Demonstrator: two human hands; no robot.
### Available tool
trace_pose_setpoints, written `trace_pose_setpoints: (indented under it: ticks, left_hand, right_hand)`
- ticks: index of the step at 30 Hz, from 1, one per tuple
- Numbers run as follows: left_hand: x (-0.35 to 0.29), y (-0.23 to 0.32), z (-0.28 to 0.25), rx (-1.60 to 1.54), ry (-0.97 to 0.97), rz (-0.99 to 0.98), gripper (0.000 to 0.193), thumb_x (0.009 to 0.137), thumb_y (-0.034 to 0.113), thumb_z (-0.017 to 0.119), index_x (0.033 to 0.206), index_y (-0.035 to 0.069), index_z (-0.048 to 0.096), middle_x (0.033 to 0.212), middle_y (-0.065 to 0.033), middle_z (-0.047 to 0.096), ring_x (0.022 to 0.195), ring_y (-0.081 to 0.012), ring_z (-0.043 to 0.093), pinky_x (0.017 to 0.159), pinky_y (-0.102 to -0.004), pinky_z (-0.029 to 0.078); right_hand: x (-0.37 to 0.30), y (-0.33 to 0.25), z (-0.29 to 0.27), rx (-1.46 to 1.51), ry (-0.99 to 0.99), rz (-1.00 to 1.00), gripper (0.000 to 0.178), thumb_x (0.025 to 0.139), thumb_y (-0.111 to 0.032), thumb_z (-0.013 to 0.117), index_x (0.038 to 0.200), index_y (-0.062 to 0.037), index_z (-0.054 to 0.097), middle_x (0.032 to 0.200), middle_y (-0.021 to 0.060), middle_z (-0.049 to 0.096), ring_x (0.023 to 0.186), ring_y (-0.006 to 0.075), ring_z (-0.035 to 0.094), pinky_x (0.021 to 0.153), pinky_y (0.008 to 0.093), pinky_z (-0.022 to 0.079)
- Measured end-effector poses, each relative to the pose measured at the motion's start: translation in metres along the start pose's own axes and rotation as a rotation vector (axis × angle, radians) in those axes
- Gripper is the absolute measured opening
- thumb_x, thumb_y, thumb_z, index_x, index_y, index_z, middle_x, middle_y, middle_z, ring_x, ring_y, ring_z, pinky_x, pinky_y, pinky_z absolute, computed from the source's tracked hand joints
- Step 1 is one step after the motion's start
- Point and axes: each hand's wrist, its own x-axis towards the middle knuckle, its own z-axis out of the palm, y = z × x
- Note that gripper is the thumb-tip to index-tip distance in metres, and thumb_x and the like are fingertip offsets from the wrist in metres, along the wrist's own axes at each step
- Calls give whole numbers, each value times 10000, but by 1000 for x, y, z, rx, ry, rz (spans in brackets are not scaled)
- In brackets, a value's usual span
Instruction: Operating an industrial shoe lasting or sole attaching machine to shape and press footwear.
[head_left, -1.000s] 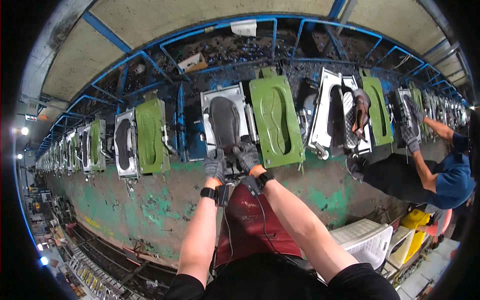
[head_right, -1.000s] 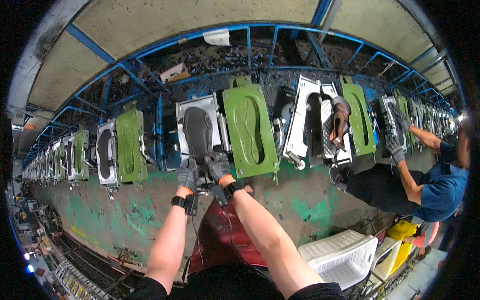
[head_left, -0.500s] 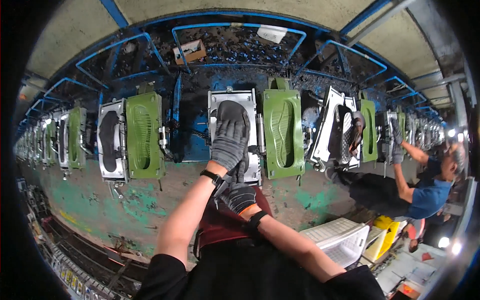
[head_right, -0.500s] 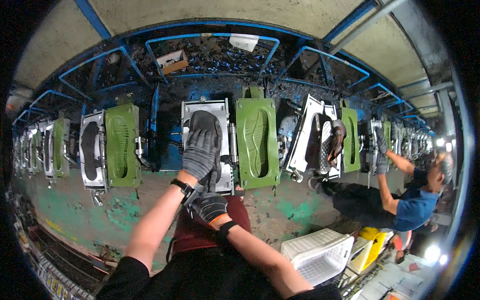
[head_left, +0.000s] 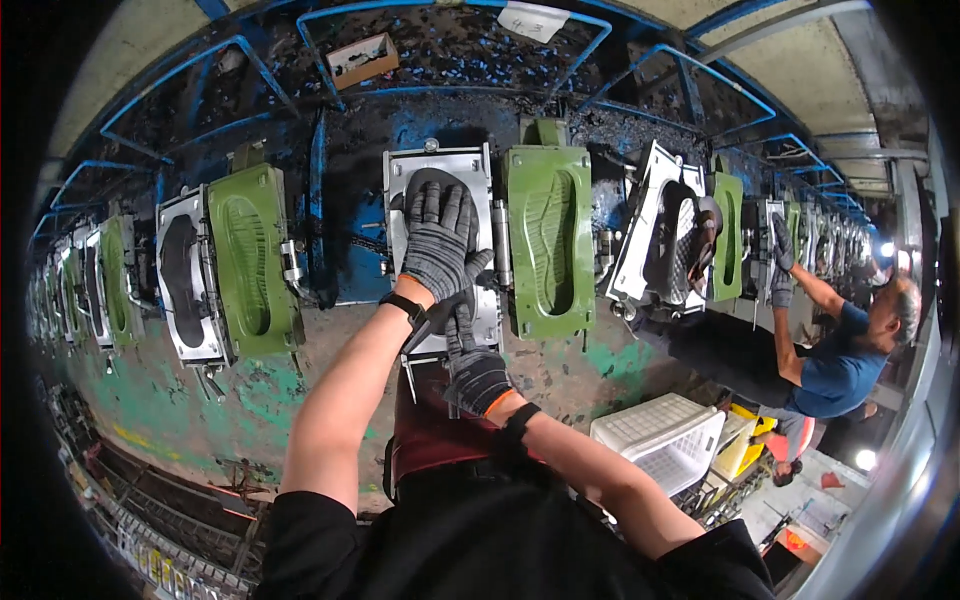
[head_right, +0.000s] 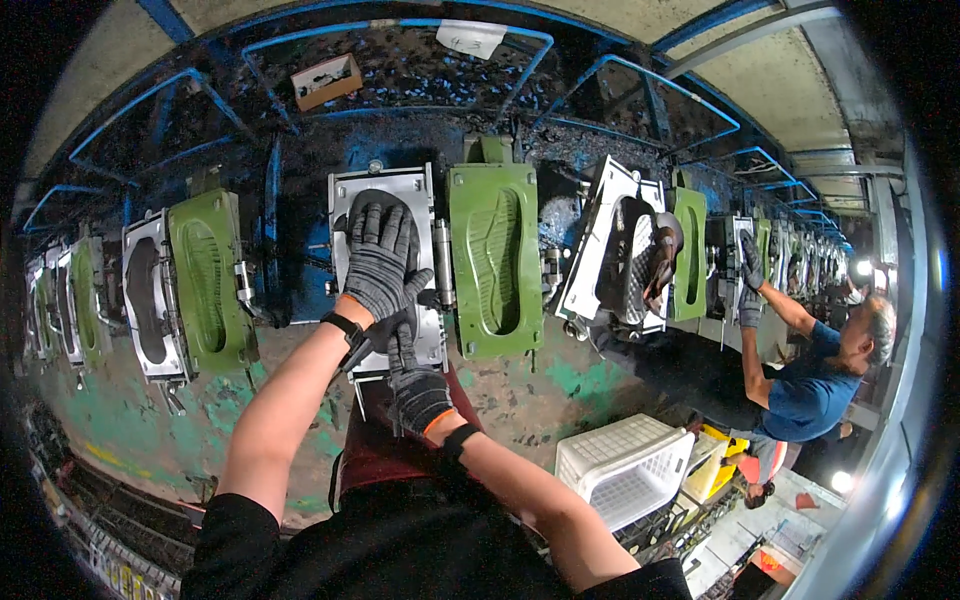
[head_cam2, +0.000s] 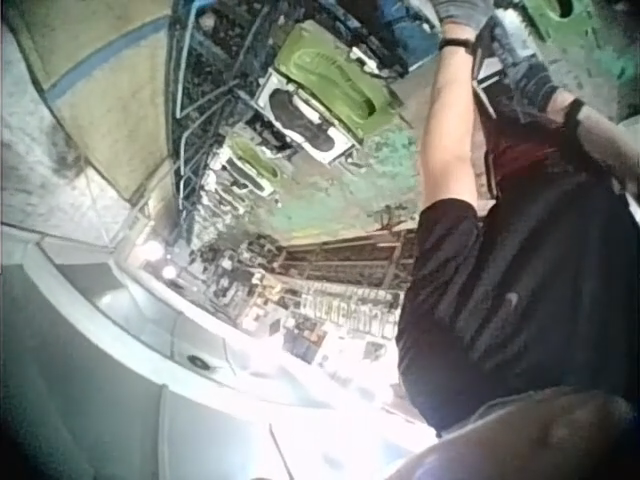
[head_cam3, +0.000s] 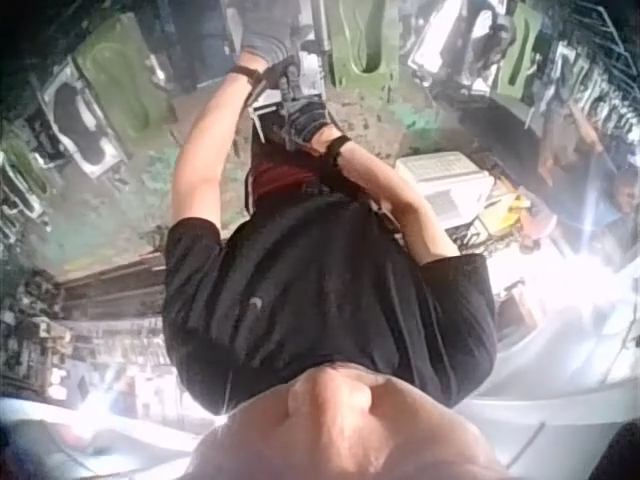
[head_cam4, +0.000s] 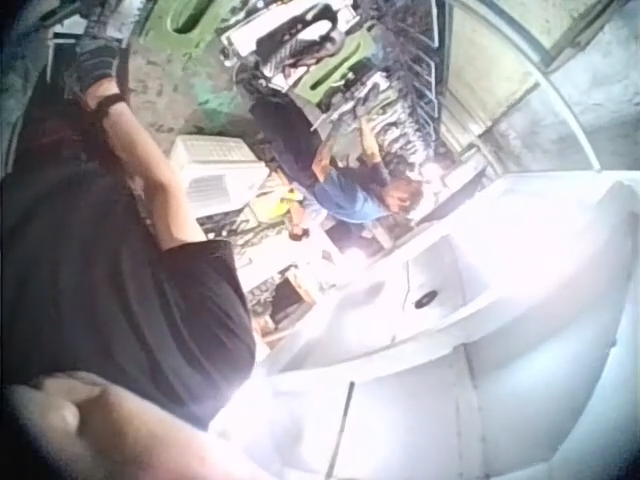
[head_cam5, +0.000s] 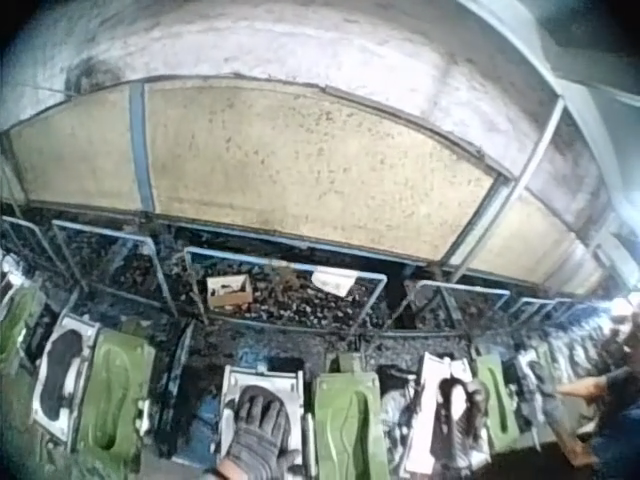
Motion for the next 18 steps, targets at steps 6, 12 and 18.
trace_pose_setpoints:
  ticks: [6, 12, 18]
  left_hand:
    - [24, 10, -1, -91, 162, -109, 753, 860, 474, 674, 1369, -65, 543, 1442, -256, 503, 1351, -496, 414, 1196, -605, 255]
    - [-16, 58, 22, 108, 148, -264, 807, 914, 455, 610, 1512, -48, 409, 1564, -305, 349, 1484, -527, 244, 1253, -614, 148]
    - [-1, 57, 15, 155, -4, -280, 767, 898, 461, 651, 1462, -30, 480, 1517, -289, 405, 1430, -517, 315, 1218, -628, 206]
  right_hand:
    - [-7, 15, -4, -88, 306, -154, 1276, 708, -476, 840, 1606, 76, 121, 1654, 329, 194, 1014, 420, 683, 874, 492, 551]
    - [-17, 41, 20, 193, 338, -105, 1160, 732, -501, 816, 1570, 80, 263, 1557, 330, 388, 1026, 391, 688, 885, 463, 553]
    - [-13, 55, 22, 195, 47, -142, 971, 734, -534, 770, 1426, 92, 501, 1466, 344, 493, 1086, 406, 674, 909, 477, 550]
